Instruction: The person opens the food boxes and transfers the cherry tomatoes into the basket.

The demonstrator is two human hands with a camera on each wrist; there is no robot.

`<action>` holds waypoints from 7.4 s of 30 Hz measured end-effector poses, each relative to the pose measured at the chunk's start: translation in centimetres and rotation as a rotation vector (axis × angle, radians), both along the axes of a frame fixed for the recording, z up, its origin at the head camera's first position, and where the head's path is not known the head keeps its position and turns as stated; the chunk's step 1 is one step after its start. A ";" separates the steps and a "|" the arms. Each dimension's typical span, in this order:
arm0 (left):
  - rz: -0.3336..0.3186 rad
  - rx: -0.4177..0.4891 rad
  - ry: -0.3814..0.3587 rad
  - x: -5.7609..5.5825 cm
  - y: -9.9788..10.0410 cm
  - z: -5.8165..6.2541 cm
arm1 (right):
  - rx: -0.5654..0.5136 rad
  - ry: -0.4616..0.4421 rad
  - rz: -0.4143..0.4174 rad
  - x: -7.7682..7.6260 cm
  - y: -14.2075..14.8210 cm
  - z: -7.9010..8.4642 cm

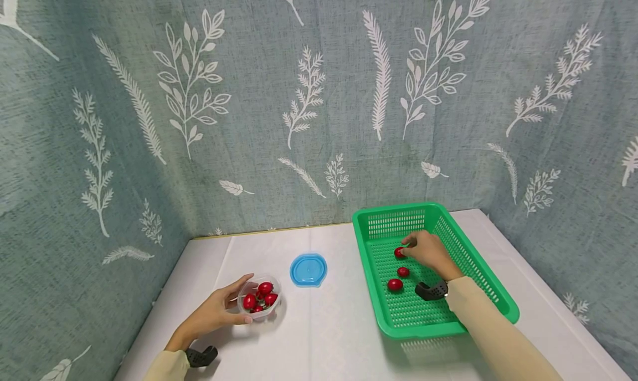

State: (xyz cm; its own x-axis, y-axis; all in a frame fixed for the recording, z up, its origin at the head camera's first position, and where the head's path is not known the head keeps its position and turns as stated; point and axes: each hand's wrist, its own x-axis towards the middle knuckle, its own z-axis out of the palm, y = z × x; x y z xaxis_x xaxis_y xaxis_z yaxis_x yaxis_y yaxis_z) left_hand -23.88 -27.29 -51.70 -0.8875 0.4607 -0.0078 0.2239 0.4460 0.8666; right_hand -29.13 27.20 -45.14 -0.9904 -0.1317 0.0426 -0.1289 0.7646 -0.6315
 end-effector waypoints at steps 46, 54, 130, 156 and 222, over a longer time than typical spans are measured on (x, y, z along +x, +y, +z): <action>0.030 -0.011 0.012 -0.1 0.0 -0.4 | -0.127 0.169 0.282 1.7 -11.9 4.7; 0.015 0.010 -0.017 -0.1 0.2 -0.2 | -0.137 0.162 0.330 1.7 -14.9 4.9; 0.004 0.082 -0.080 -0.2 -0.1 -0.6 | 0.257 0.066 0.580 5.1 -30.3 -1.2; -0.011 0.078 -0.073 0.0 -0.2 -0.5 | 0.312 0.025 0.563 4.8 -31.1 -1.2; 0.029 0.021 -0.057 0.2 0.3 -0.3 | 0.014 0.136 0.533 3.9 -25.5 2.5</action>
